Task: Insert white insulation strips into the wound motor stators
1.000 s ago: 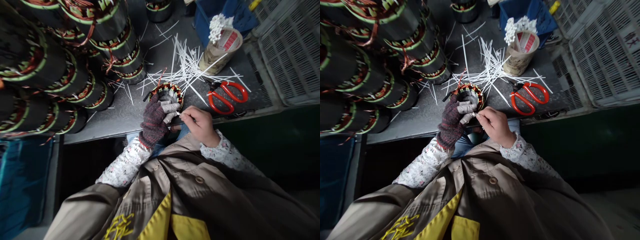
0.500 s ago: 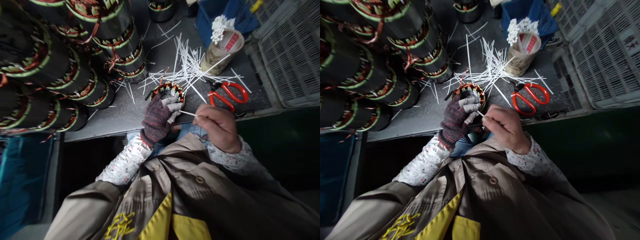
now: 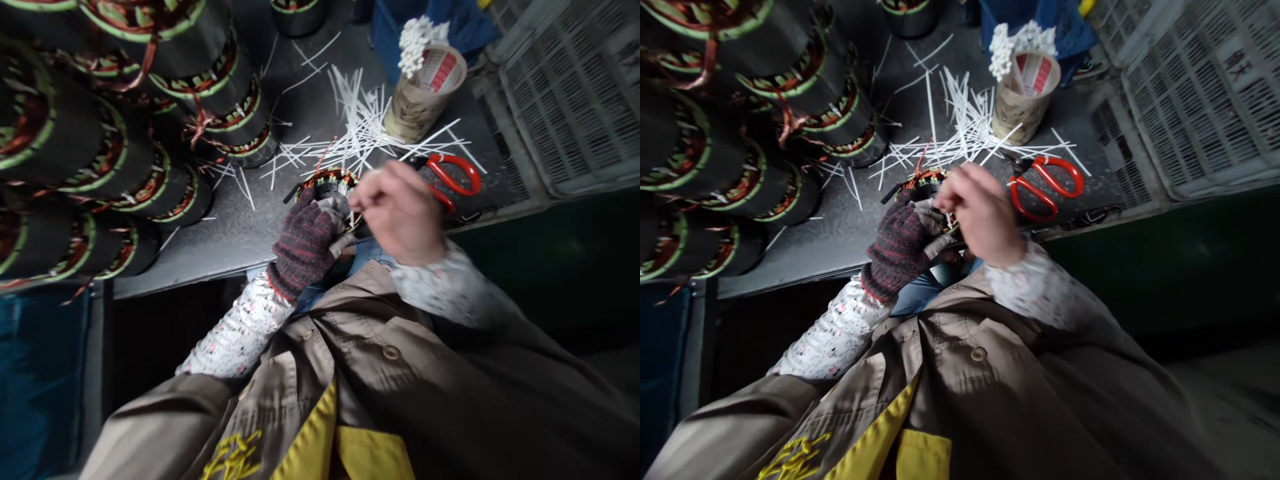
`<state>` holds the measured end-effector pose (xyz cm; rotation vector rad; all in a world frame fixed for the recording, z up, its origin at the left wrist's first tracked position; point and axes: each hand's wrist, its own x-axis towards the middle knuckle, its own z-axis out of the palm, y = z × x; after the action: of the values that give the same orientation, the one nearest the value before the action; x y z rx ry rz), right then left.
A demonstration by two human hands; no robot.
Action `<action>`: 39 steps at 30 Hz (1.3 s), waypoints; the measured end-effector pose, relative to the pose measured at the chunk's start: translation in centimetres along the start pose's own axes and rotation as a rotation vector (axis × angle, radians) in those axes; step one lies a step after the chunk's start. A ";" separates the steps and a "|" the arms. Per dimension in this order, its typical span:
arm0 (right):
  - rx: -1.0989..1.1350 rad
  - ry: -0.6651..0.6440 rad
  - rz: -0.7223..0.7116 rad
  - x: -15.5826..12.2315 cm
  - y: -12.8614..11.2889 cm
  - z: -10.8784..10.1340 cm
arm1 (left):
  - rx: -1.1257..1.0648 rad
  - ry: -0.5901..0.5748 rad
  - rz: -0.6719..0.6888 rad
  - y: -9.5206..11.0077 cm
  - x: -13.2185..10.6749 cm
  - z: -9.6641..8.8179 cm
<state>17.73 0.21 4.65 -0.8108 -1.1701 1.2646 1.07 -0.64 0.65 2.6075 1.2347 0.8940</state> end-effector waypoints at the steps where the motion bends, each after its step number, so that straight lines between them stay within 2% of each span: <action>1: -0.104 -0.001 -0.004 0.6 0.6 0.6 | 0.007 0.015 0.025 -0.2 0.0 0.1; 3: -0.330 -0.039 -0.076 1.2 1.6 0.9 | 0.004 0.069 0.062 -0.6 -0.2 0.2; 4: -0.460 -0.063 -0.149 1.0 1.8 0.4 | -0.016 0.102 0.080 -0.8 -0.2 0.1; 7: -0.878 -0.111 -0.378 -0.2 1.2 -3.9 | -0.097 0.151 0.053 -0.8 -0.3 -0.1; 8: -1.030 -0.108 -0.384 -0.5 0.8 -5.9 | -0.093 0.145 0.035 -0.6 -0.3 -0.2; 10: -1.354 -0.047 -0.247 -0.6 -0.2 -10.2 | -0.001 0.113 0.023 -0.1 -0.1 -0.3; 12: -1.623 -0.109 -0.078 0.0 -0.9 -13.7 | 0.141 0.062 0.049 0.4 0.2 -0.1; 15: -1.852 -0.223 0.091 1.5 -1.2 -16.0 | 0.268 -0.008 0.067 0.5 0.6 0.2; 18: -1.951 -0.211 0.219 2.4 -1.5 -15.5 | 0.309 -0.034 0.093 -0.1 0.6 -0.2; 20: -1.951 -0.181 0.225 2.2 -1.6 -14.3 | 0.299 -0.043 0.132 -0.7 0.4 -0.7; 25: -1.682 -0.210 -0.164 1.0 -0.3 -9.8 | 0.253 -0.068 0.211 -1.6 0.1 -1.8; 27: -1.670 -0.251 -0.224 1.1 0.4 -7.9 | 0.258 -0.050 0.228 -1.7 0.2 -1.9; 29: -1.719 -0.281 -0.200 1.5 0.9 -6.8 | 0.259 -0.025 0.243 -1.7 0.2 -1.9; 31: -1.757 -0.311 -0.138 1.8 0.8 -6.8 | 0.264 -0.021 0.240 -1.6 0.3 -1.8; 33: -1.747 -0.352 -0.109 1.5 0.5 -7.9 | 0.272 -0.030 0.227 -1.6 0.3 -1.8; 36: -1.664 -0.423 -0.178 0.4 0.0 -10.2 | 0.273 -0.048 0.242 -1.7 0.3 -1.8; 39: -1.637 -0.464 -0.232 -0.8 0.0 -11.0 | 0.259 -0.064 0.243 -1.9 0.3 -1.8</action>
<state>28.32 0.97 1.67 -1.4438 -2.6042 0.0123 -1.03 0.55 1.61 3.0160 1.0994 0.7194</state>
